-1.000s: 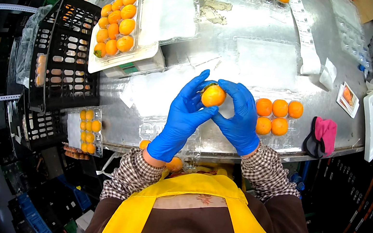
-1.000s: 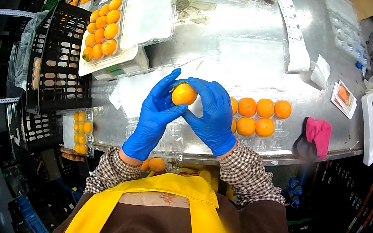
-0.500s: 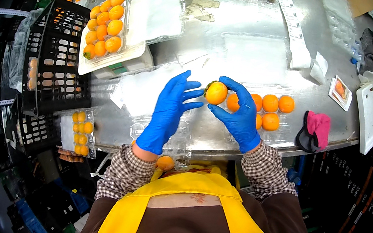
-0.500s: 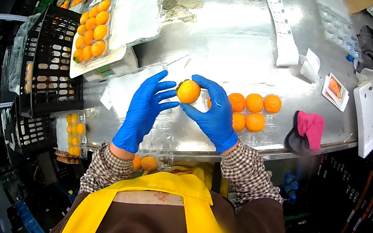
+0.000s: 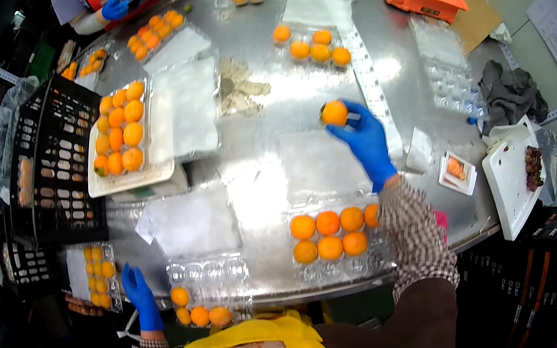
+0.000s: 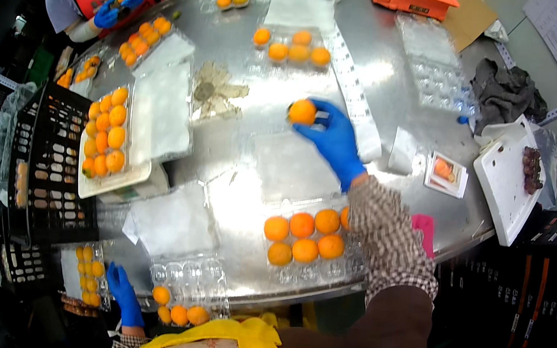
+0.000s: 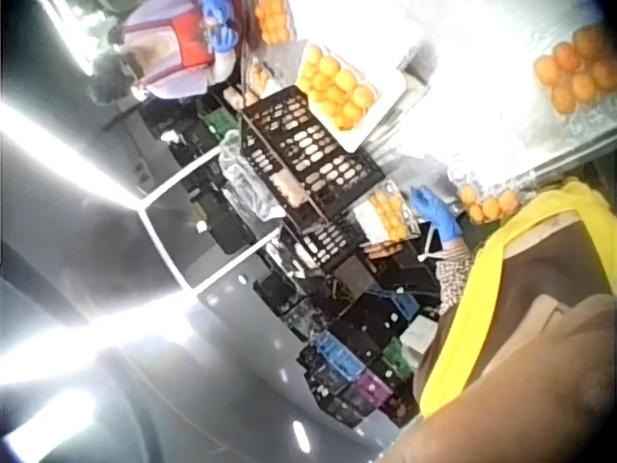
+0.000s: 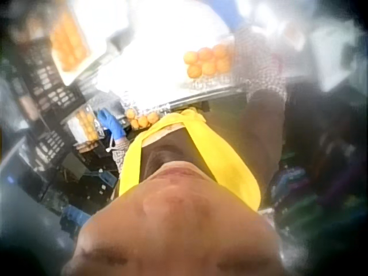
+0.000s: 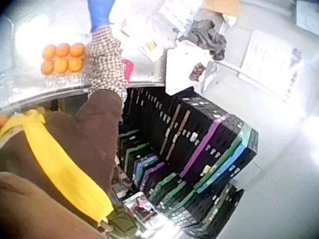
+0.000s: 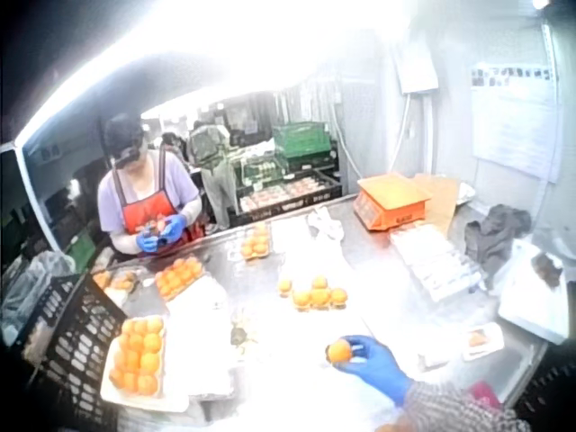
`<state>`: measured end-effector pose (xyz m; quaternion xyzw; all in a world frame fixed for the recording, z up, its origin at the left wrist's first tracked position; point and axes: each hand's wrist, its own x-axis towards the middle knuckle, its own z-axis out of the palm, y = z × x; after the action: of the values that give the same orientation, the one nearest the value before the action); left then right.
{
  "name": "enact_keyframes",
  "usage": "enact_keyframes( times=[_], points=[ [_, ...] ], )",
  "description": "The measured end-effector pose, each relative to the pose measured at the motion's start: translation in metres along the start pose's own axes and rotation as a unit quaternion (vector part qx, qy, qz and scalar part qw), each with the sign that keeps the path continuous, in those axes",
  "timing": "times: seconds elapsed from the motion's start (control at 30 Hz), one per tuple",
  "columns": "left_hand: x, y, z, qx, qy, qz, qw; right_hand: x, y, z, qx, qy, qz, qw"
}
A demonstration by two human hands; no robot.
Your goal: The person places persimmons into plastic trays, wipes down a tray with a cloth, applies a clear plastic wrap to the tray, and attaches a label to the packaging.
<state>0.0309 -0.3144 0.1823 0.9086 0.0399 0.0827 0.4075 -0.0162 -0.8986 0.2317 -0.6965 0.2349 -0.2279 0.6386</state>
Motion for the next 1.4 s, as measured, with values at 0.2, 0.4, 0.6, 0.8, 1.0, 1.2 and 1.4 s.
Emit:
enact_keyframes(
  times=[0.2, 0.4, 0.6, 0.8, 1.0, 1.2, 1.4],
  points=[
    [-0.038, -0.051, -0.016, 0.390, 0.104, -0.028, 0.915, 0.160, 0.036, -0.054, -0.335, 0.116, -0.089, 0.931],
    [-0.043, -0.070, 0.006, 0.193, 0.191, -0.326, 0.906, 0.223, 0.030, -0.051, -0.465, 0.092, -0.050, 0.879],
    [-0.055, -0.094, 0.013, -0.215, 0.200, -0.256, 0.921, 0.247, 0.035, -0.057, -0.481, 0.006, -0.023, 0.877],
    [-0.058, -0.072, 0.011, -0.153, 0.179, -0.251, 0.939, 0.256, 0.039, -0.062, -0.428, -0.053, 0.016, 0.902],
    [-0.056, -0.067, 0.013, -0.131, 0.203, -0.274, 0.931, 0.265, 0.054, -0.066, -0.396, -0.052, 0.027, 0.916],
    [-0.054, -0.051, 0.022, -0.139, 0.209, -0.269, 0.930, 0.257, 0.070, -0.068, -0.379, -0.009, 0.028, 0.925],
    [-0.061, -0.054, 0.012, -0.257, 0.098, -0.254, 0.927, 0.255, 0.069, -0.058, -0.455, 0.111, -0.103, 0.878]
  ],
)
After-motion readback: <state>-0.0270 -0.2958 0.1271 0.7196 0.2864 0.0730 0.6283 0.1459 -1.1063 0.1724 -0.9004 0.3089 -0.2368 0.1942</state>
